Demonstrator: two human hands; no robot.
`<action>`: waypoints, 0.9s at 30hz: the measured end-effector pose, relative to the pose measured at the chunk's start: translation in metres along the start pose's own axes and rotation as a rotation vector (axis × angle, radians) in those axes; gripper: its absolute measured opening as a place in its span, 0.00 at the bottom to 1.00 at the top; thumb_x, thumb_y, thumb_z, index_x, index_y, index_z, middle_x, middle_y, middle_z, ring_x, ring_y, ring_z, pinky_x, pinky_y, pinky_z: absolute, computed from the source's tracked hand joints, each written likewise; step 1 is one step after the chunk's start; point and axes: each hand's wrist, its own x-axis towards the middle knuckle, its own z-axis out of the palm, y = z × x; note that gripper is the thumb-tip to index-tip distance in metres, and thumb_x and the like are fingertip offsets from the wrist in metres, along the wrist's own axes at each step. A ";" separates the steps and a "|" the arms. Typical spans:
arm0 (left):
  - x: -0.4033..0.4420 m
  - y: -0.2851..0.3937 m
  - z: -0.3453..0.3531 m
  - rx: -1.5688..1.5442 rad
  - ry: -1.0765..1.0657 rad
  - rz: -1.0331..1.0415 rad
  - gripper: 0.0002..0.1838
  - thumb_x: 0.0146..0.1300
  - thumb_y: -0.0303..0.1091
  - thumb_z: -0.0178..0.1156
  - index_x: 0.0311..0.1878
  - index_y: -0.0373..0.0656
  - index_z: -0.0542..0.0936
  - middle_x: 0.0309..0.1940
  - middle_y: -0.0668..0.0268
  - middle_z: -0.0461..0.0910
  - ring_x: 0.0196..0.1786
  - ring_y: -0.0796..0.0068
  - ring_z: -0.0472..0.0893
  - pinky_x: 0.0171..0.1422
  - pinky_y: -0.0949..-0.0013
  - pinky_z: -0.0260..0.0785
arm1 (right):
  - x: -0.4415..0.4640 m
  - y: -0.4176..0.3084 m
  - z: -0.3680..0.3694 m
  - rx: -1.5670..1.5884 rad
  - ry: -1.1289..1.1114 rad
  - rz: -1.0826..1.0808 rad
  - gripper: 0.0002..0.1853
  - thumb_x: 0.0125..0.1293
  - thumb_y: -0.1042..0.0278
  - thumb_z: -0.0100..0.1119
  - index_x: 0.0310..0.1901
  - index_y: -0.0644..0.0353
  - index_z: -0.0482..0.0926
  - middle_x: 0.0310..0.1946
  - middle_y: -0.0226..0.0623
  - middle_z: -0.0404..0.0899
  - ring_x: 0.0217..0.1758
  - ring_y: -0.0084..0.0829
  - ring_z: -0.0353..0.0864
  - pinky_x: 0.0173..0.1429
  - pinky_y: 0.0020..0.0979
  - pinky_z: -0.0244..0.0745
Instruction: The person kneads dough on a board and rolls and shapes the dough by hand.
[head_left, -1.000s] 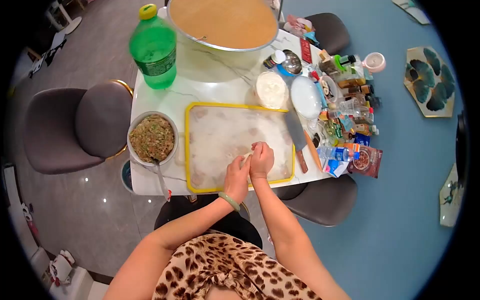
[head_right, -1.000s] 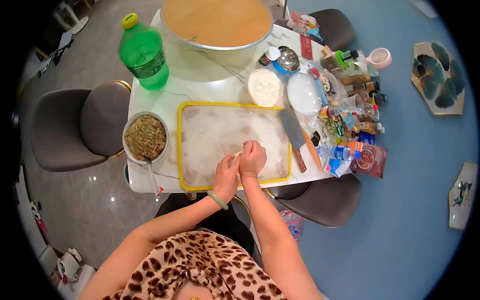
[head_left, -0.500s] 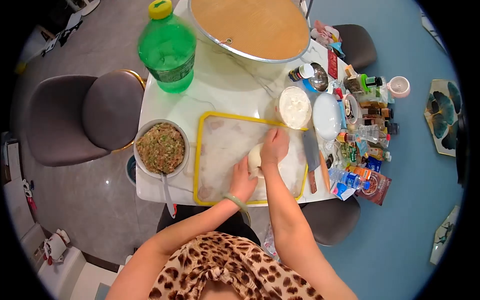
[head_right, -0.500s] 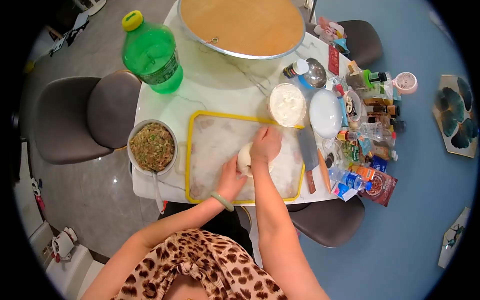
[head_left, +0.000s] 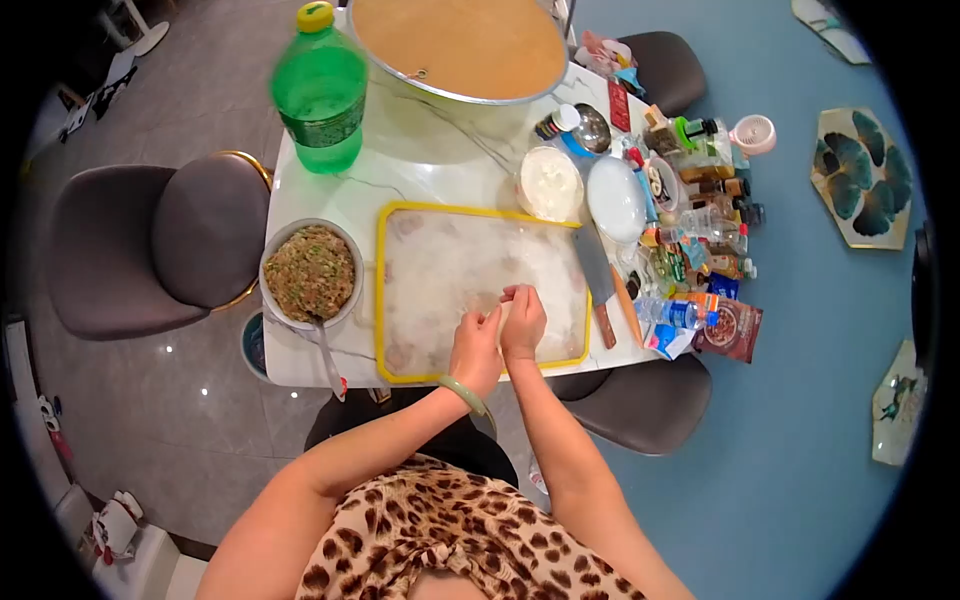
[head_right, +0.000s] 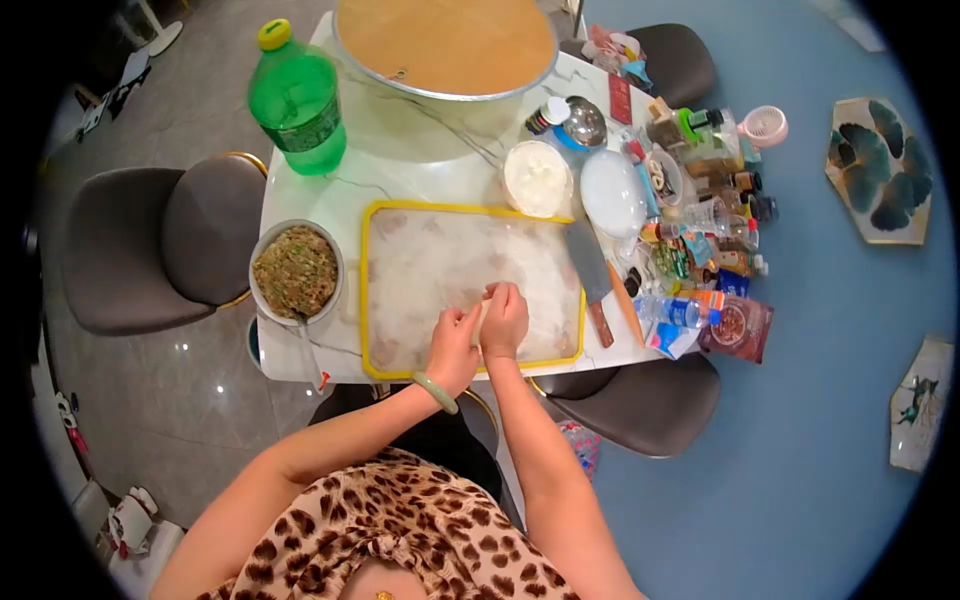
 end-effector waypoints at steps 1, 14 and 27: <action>0.002 -0.008 0.004 0.005 0.019 -0.007 0.33 0.45 0.16 0.54 0.61 0.40 0.67 0.48 0.49 0.66 0.49 0.50 0.69 0.54 0.61 0.66 | 0.003 0.004 0.006 -0.176 0.073 -0.171 0.19 0.66 0.57 0.41 0.29 0.60 0.78 0.26 0.40 0.79 0.31 0.40 0.77 0.39 0.38 0.69; 0.020 -0.026 0.000 -0.430 0.143 -0.269 0.35 0.47 0.18 0.55 0.62 0.37 0.60 0.49 0.50 0.67 0.51 0.51 0.69 0.57 0.58 0.65 | 0.085 -0.010 0.053 -0.620 0.176 -0.313 0.16 0.64 0.56 0.41 0.28 0.57 0.75 0.24 0.44 0.77 0.30 0.49 0.75 0.35 0.47 0.68; -0.002 0.000 -0.001 -0.127 -0.026 -0.127 0.32 0.52 0.19 0.50 0.64 0.43 0.62 0.50 0.44 0.66 0.52 0.45 0.69 0.57 0.57 0.63 | 0.030 0.006 0.011 -0.109 -0.310 -0.119 0.24 0.70 0.52 0.35 0.34 0.64 0.78 0.24 0.41 0.79 0.26 0.33 0.78 0.34 0.34 0.71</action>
